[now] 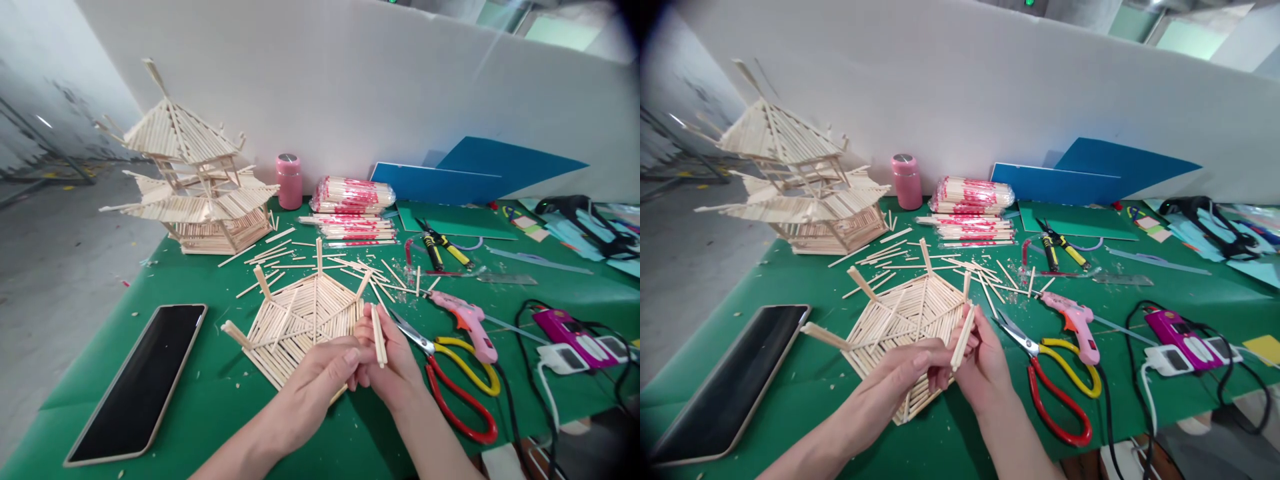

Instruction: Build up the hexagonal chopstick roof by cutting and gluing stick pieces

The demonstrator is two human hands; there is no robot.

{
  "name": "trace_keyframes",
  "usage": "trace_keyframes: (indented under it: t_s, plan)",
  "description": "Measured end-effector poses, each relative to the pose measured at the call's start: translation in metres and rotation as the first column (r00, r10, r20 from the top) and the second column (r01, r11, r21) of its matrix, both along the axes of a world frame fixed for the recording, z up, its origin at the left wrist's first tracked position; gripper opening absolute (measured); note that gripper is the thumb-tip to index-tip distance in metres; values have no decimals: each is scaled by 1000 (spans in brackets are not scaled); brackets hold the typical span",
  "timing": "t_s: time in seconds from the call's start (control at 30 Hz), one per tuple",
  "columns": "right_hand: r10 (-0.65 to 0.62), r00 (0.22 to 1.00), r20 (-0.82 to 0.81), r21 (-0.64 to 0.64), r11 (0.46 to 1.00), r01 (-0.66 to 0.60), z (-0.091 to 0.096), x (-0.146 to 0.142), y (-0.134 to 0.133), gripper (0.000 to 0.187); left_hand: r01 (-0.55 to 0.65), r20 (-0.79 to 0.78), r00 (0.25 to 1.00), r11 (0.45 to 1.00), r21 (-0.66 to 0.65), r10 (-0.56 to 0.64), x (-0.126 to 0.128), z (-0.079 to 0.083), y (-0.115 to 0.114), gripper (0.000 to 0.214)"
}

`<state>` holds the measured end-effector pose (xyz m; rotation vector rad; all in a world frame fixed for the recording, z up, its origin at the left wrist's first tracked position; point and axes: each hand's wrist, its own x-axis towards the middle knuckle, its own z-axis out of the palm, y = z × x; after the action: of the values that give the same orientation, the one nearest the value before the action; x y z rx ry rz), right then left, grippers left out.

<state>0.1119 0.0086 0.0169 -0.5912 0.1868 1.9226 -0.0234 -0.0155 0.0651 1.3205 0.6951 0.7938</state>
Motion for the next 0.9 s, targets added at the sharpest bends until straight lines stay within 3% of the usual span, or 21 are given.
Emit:
trace_keyframes:
  t_s: [0.2,0.33,0.4,0.47,0.57,0.63,0.73,0.9]
  plan:
    - [-22,998,53,36,999,20,-3,3,-1,15,-30,-86,996,998,54,35,5,0,-2,28]
    - [-170,958,232,172,976,132,5,5,-3,12,-177,-191,962,979,97,193,2,-12,-6,12]
    - [-311,849,426,317,931,182,10,5,-6,14,-279,-209,933,956,87,292,-2,-19,-9,27]
    - [-439,659,611,478,868,135,14,5,-12,14,-330,-254,898,932,150,359,-5,-24,-10,39]
    - [-580,319,749,645,748,-156,20,5,-22,8,-273,-287,882,902,336,374,-6,-25,-9,34]
    - [-646,181,741,662,660,-356,25,5,-28,8,-228,-235,902,861,454,362,-4,-23,-6,29]
    - [-678,128,723,637,584,-504,30,5,-32,15,-188,-200,920,829,527,336,-1,-19,-2,23]
    - [-712,97,695,619,525,-585,33,4,-33,21,-158,-196,930,818,553,312,0,-15,1,17]
